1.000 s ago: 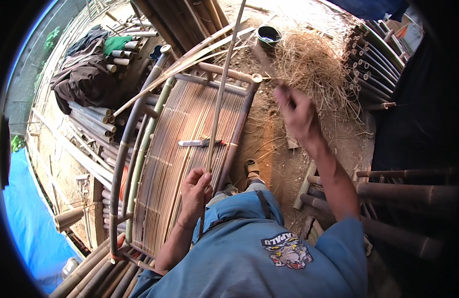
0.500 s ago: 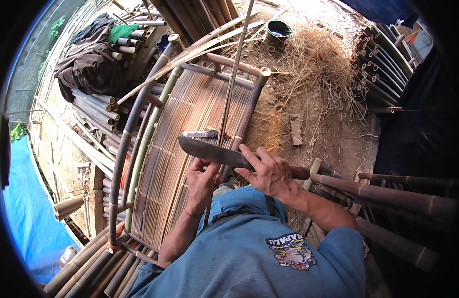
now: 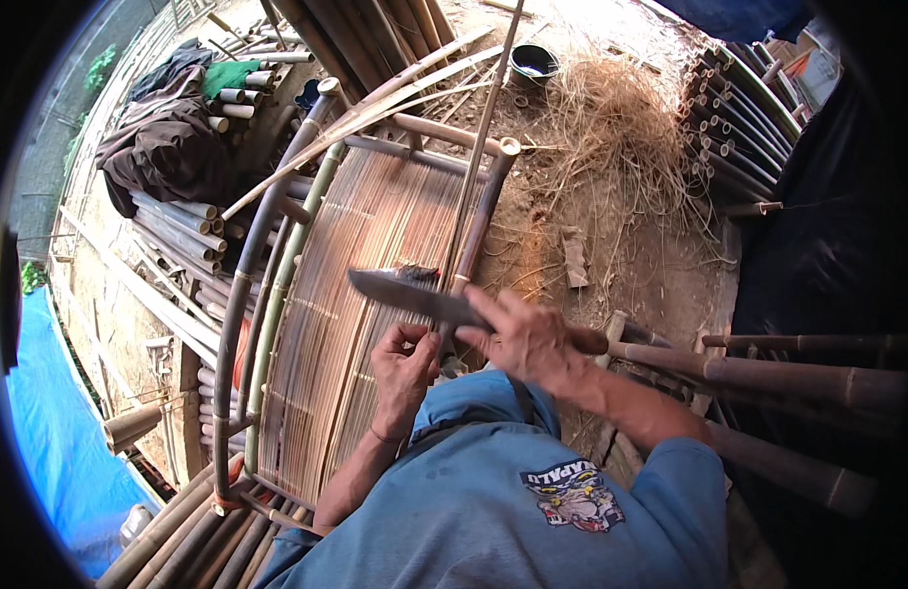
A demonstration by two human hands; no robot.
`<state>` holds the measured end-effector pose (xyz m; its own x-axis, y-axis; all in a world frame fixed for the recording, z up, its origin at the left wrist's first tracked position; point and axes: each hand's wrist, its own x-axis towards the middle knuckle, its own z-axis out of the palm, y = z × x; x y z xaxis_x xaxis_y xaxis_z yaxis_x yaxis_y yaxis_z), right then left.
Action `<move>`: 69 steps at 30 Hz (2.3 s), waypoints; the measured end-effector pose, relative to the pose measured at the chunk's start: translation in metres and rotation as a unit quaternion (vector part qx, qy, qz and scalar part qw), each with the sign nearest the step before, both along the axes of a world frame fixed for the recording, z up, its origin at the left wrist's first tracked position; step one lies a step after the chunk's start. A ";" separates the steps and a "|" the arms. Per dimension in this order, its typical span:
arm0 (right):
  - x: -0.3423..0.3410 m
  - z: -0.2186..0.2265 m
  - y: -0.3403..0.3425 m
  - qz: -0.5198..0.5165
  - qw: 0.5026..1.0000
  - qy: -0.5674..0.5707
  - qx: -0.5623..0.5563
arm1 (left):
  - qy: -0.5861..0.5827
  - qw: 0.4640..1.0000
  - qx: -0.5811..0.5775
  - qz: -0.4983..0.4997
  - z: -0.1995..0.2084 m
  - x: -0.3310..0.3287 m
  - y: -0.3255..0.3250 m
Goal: The person uses a large knife to split long bamboo poles into thin strips. They hold the bamboo against a wooden frame and repeatedly strike it with the knife to separate the material, occasionally adjusting the position of the bamboo.
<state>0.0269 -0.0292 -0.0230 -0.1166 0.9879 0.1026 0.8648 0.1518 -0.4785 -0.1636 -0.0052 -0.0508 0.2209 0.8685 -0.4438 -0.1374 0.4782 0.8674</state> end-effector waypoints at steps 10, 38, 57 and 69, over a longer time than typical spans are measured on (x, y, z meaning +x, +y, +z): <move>0.011 -0.005 0.030 -0.101 0.994 -0.021 0.043 | 0.028 0.999 0.019 -0.004 -0.002 -0.003 -0.004; 0.014 0.011 0.083 -0.175 0.840 0.509 -0.066 | -0.233 0.937 -0.103 -0.239 0.023 0.006 0.062; 0.038 -0.020 0.059 -0.048 0.997 0.009 0.065 | 0.187 0.960 0.157 -0.140 0.032 -0.003 0.030; 0.050 -0.034 0.043 -0.031 0.998 -0.014 0.050 | 0.198 0.960 0.109 -0.163 0.021 -0.003 0.005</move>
